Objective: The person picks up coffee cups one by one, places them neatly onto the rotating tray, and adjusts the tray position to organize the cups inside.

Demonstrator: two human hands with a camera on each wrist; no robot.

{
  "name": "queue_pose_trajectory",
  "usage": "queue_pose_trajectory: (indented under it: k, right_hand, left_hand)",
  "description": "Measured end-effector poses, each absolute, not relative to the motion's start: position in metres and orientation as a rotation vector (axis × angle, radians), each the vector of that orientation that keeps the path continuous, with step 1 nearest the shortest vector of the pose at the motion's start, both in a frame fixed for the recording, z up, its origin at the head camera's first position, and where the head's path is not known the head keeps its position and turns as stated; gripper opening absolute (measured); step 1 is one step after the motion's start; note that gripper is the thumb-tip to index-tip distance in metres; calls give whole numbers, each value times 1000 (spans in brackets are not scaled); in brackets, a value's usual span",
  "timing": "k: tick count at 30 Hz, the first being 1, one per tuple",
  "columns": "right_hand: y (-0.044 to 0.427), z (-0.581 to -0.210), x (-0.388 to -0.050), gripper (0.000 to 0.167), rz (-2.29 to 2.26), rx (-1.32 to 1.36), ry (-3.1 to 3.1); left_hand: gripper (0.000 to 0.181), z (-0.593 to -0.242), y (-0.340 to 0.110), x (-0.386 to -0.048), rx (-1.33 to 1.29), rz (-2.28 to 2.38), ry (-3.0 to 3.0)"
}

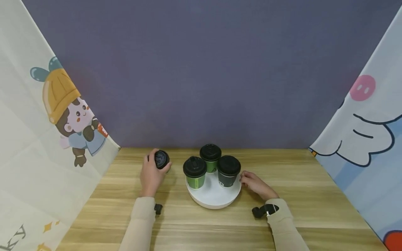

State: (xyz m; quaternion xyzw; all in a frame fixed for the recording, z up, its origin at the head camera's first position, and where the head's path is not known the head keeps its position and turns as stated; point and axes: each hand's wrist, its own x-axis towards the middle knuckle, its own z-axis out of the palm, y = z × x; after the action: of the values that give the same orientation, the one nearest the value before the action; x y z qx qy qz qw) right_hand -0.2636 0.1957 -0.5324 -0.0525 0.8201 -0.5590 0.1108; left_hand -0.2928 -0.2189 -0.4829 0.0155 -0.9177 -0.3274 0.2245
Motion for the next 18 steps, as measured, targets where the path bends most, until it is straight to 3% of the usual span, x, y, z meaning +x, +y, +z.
queue_pose_trajectory:
  k: [18]
  right_hand:
    - [200,-532,-261,13,-1648,-225,2362]
  left_hand:
    - [81,-455,-213,-281,-57,-771,-2585]
